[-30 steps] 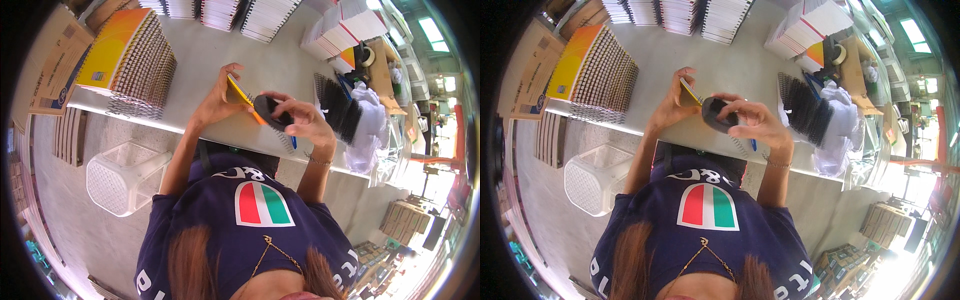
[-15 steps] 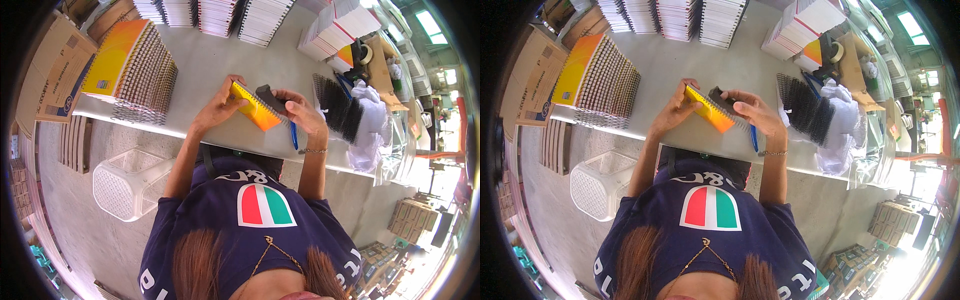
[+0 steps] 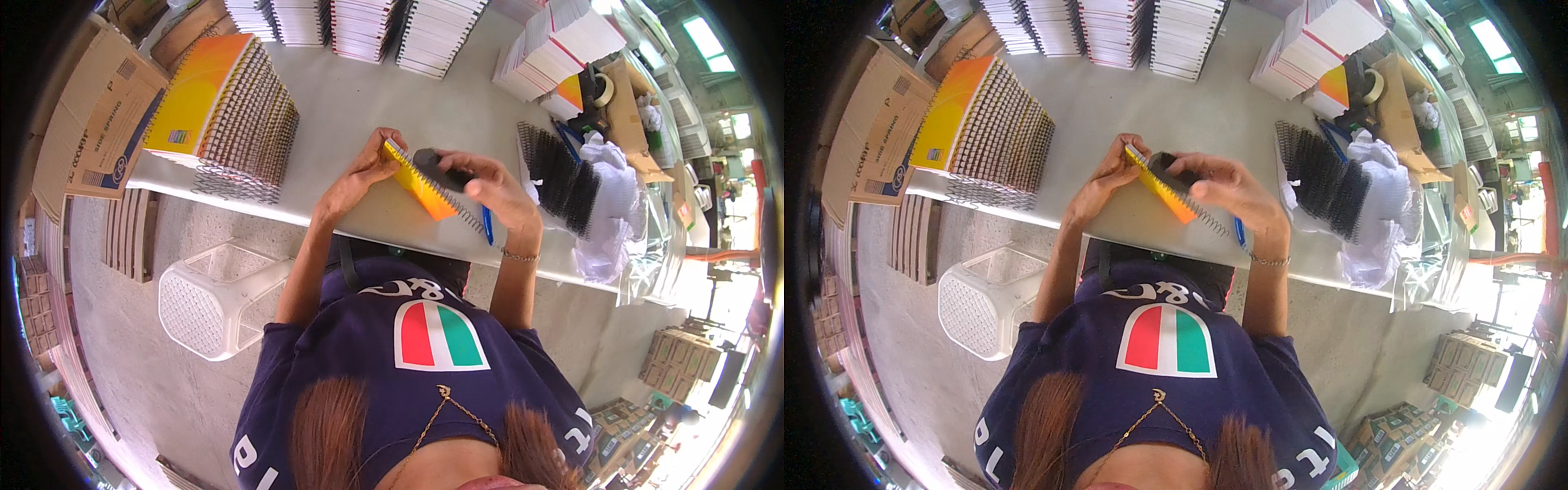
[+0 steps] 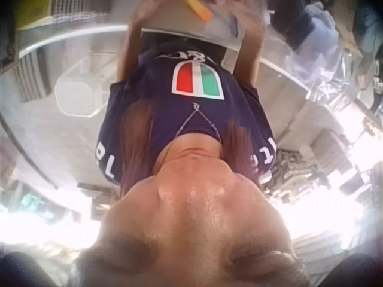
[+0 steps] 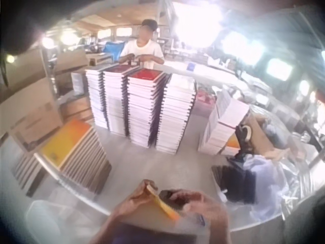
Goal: The person repeatedly picks up a spiral notebook and a metal coil, inserts the coil into the notebook's holes, and uses pliers to secure it. The finished notebooks are stacked on the table. The person handles notebooks, coils, and pliers throughout the task.
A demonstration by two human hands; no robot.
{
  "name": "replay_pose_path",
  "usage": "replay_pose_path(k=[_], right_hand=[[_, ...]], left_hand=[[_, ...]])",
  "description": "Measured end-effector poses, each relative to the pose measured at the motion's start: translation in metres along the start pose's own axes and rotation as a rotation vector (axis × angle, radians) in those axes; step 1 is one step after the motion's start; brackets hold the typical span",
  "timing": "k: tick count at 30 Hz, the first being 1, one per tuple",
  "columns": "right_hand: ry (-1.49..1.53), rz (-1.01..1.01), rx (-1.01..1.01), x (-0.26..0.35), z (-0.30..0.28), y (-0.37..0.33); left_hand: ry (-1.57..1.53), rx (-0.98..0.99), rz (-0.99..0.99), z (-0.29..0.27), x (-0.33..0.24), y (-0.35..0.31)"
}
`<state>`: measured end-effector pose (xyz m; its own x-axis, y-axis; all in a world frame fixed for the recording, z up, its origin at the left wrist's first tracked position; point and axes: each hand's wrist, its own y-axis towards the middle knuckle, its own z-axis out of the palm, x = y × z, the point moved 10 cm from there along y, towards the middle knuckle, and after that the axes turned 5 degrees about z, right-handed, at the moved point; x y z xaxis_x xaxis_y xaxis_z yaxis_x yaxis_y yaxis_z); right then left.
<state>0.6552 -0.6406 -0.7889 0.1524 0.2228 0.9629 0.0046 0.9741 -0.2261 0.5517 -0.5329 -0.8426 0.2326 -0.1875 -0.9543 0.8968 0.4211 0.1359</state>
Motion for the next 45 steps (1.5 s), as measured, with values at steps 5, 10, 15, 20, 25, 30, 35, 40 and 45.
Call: replay_pose_path(k=[5, 10, 15, 20, 25, 30, 35, 40, 45], right_hand=[[-0.134, 0.000, -0.100, -0.003, -0.009, 0.012], [-0.657, -0.249, -0.647, 0.001, -0.054, 0.009], [-0.756, -0.034, -0.895, -0.021, -0.082, -0.054], [-1.226, 0.173, -1.071, -0.042, -0.040, -0.103], [-0.782, -0.090, -1.110, -0.035, -0.025, -0.116], [-0.752, -0.369, -0.899, -0.005, 0.037, -0.079], [-0.778, -0.507, -0.776, 0.004, 0.071, -0.039], [-0.788, -0.550, -0.744, 0.004, 0.081, -0.026], [-0.747, -0.563, -0.792, 0.001, 0.081, -0.030]], left_hand=[[-0.036, 0.030, -0.005, 0.005, 0.003, -0.002], [0.071, -0.025, 0.069, 0.006, -0.004, 0.001], [0.180, -0.301, 0.164, -0.003, 0.004, -0.014], [0.189, -0.413, 0.117, -0.002, 0.004, -0.024], [0.224, -0.371, 0.116, -0.005, -0.009, -0.022], [0.221, -0.293, 0.103, -0.004, -0.013, -0.021], [0.384, -0.295, 0.143, -0.003, -0.025, -0.025], [0.479, -0.279, 0.132, 0.001, -0.033, -0.031], [0.518, -0.351, 0.157, 0.004, -0.040, -0.034]])
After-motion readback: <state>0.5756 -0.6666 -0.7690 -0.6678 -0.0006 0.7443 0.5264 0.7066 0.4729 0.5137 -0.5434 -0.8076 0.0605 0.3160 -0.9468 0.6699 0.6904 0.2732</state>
